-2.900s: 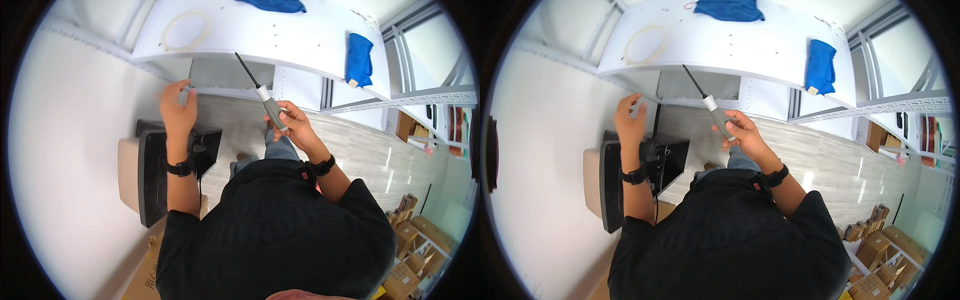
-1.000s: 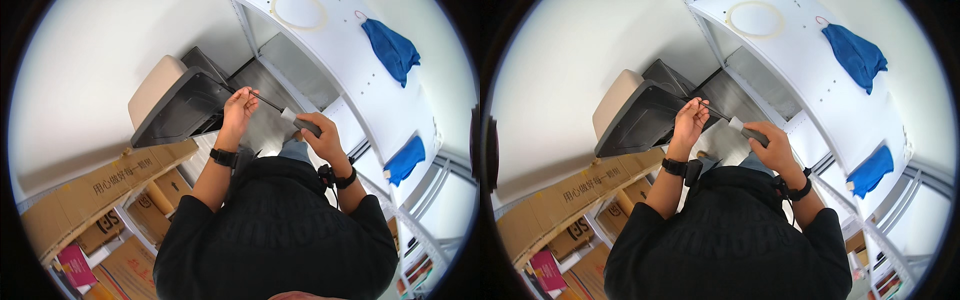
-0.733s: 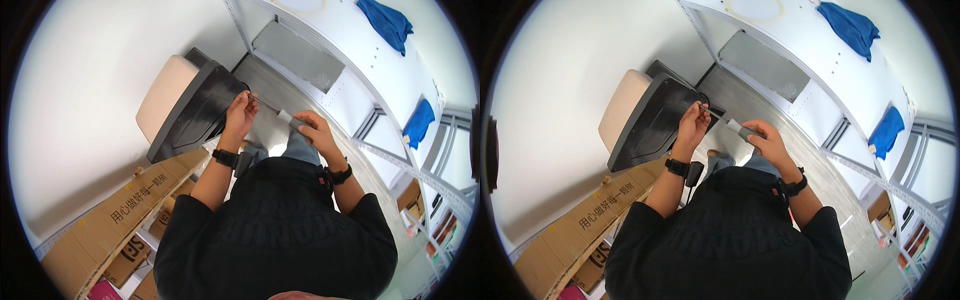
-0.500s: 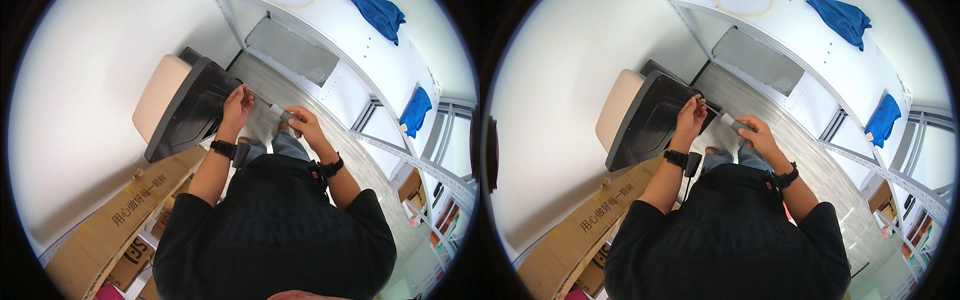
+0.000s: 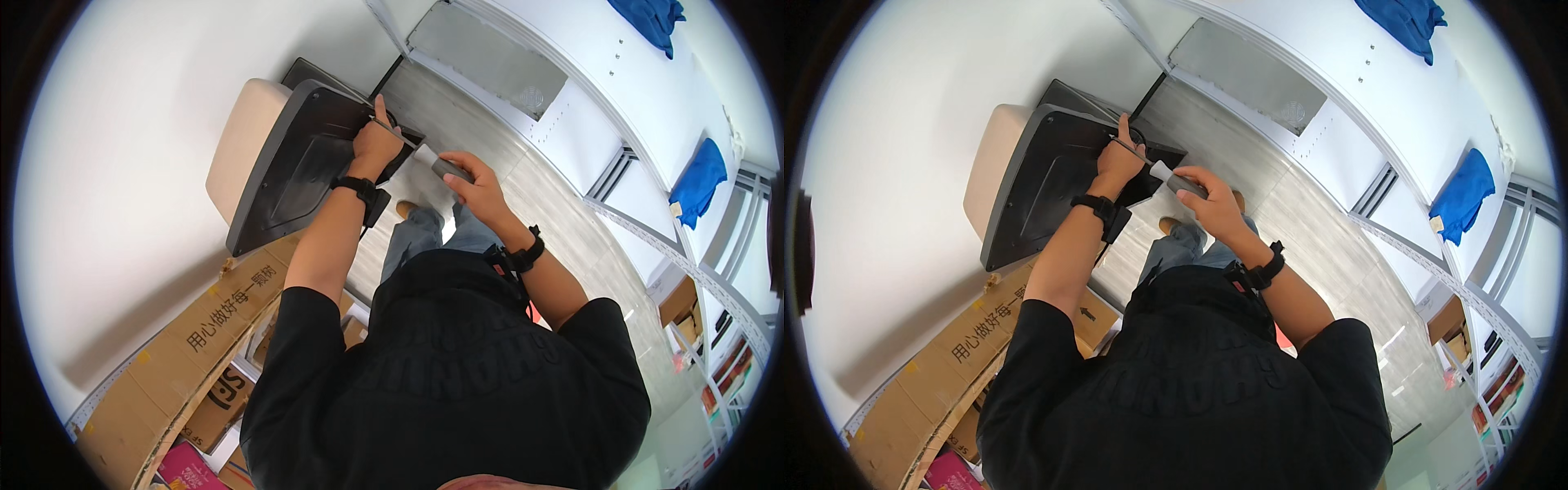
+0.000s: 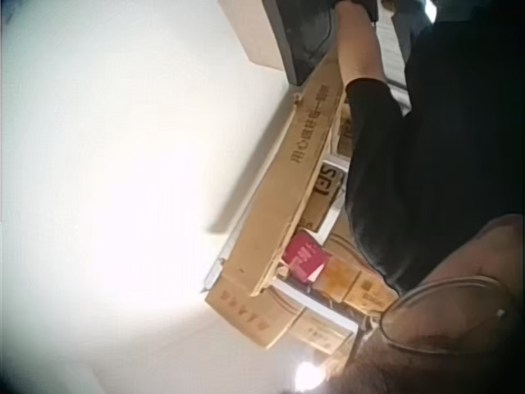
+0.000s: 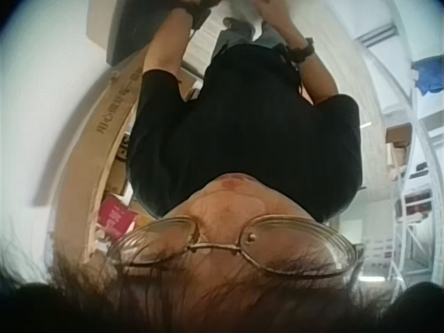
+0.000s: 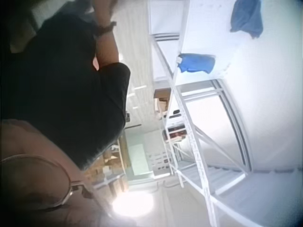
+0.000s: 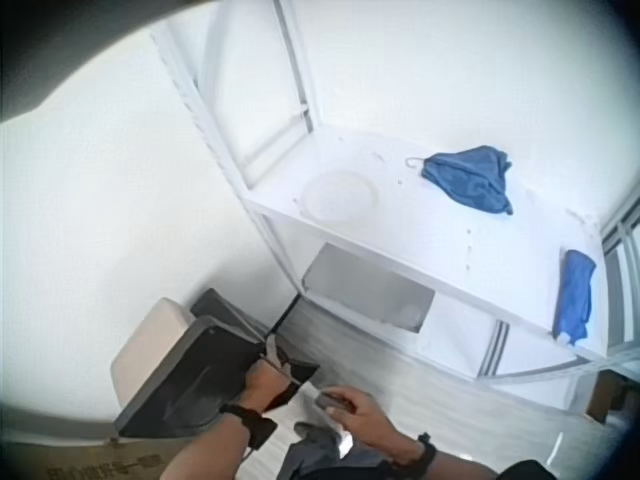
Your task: The person uses a screwdriver to remove screws from the back of a black electronic device, then attaches a metal backplate and secures it with screws. The person handles the device and backplate throughout the process.
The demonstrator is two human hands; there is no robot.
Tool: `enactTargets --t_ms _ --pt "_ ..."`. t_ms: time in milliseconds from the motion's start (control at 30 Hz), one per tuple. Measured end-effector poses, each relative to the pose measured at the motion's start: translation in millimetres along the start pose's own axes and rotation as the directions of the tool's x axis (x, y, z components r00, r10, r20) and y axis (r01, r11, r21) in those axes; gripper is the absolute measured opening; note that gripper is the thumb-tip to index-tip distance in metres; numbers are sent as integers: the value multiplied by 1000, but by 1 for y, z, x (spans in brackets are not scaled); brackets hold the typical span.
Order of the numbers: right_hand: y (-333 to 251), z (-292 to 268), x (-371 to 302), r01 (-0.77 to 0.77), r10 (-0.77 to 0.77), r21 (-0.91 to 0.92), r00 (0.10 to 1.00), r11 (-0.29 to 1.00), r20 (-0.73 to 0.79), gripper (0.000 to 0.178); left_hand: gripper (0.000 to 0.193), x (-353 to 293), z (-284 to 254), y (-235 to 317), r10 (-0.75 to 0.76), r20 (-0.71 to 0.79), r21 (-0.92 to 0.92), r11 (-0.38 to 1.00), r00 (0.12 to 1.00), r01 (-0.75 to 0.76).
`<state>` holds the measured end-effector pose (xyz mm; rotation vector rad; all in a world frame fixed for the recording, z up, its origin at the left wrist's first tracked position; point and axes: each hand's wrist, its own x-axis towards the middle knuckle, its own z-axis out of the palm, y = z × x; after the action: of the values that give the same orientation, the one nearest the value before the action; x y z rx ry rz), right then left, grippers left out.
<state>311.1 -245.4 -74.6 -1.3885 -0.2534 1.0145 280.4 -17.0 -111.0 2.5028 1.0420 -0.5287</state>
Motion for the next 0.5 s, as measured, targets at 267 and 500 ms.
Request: enactTargets --t_ms 267,500 --pt "8 12 9 64 -64 -36 998 997 -11 35 36 7 4 -1 43 -35 132 990 998 -38" --pt "14 19 18 -9 8 -21 1000 1000 -20 34 37 5 0 -3 63 2 127 990 998 -63"
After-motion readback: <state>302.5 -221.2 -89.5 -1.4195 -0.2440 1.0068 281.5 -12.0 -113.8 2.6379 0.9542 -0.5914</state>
